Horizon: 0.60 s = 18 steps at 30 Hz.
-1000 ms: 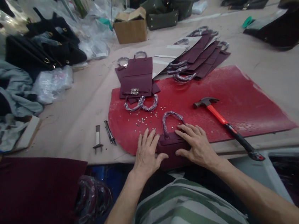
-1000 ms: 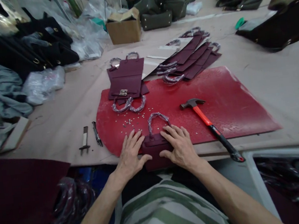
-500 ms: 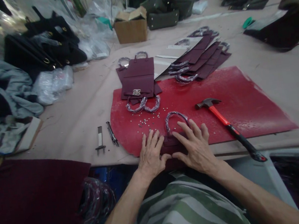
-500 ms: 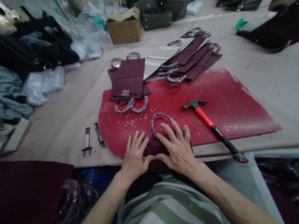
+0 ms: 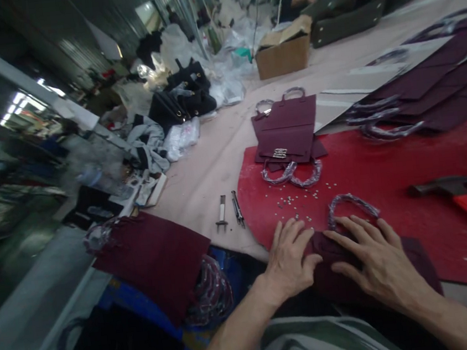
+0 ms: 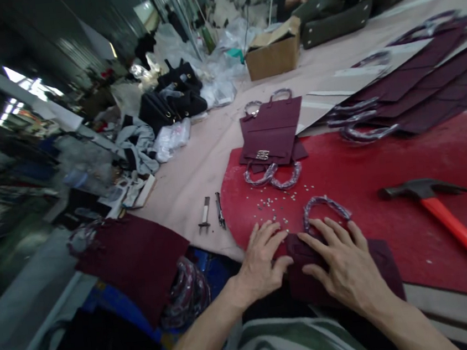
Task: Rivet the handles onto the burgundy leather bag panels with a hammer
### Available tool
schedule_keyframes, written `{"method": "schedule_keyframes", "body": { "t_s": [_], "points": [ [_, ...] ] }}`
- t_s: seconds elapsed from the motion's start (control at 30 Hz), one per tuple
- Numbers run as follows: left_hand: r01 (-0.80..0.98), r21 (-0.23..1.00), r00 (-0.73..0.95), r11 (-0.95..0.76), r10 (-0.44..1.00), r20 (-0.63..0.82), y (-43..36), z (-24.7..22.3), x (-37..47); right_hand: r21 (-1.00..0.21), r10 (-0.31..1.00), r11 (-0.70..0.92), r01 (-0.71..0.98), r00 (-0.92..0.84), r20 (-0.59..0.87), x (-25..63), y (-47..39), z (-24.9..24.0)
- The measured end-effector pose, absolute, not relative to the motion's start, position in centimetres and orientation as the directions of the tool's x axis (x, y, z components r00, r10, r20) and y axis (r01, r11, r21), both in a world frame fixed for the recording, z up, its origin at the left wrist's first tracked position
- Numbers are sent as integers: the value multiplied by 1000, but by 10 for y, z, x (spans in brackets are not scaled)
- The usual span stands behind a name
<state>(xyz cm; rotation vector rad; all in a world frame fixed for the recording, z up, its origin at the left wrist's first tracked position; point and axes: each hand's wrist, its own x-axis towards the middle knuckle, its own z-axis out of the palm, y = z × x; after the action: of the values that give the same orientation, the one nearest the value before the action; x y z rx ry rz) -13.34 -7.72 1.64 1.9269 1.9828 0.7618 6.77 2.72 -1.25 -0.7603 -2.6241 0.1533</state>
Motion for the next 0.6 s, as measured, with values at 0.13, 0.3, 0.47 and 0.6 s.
{"method": "schedule_keyframes", "body": {
  "t_s": [0.13,0.3,0.47,0.6],
  "points": [
    [739,568,-540,362,823,177,-71,30,-190,-190,520,854,485,-769,373,66,28,-15],
    [429,337,-863,838,491,-123,-50,42,-269,-170,527,848,501,-772,354,66,27,-13],
    [309,222,-914,925,353,-198,-35,34,-296,-164,549,835,525,-777,309,66,25,-9],
    [337,164,-895,927,370,-250,-31,32,-294,-206,595,804,558,-760,262,66,24,-2]
  ]
}}
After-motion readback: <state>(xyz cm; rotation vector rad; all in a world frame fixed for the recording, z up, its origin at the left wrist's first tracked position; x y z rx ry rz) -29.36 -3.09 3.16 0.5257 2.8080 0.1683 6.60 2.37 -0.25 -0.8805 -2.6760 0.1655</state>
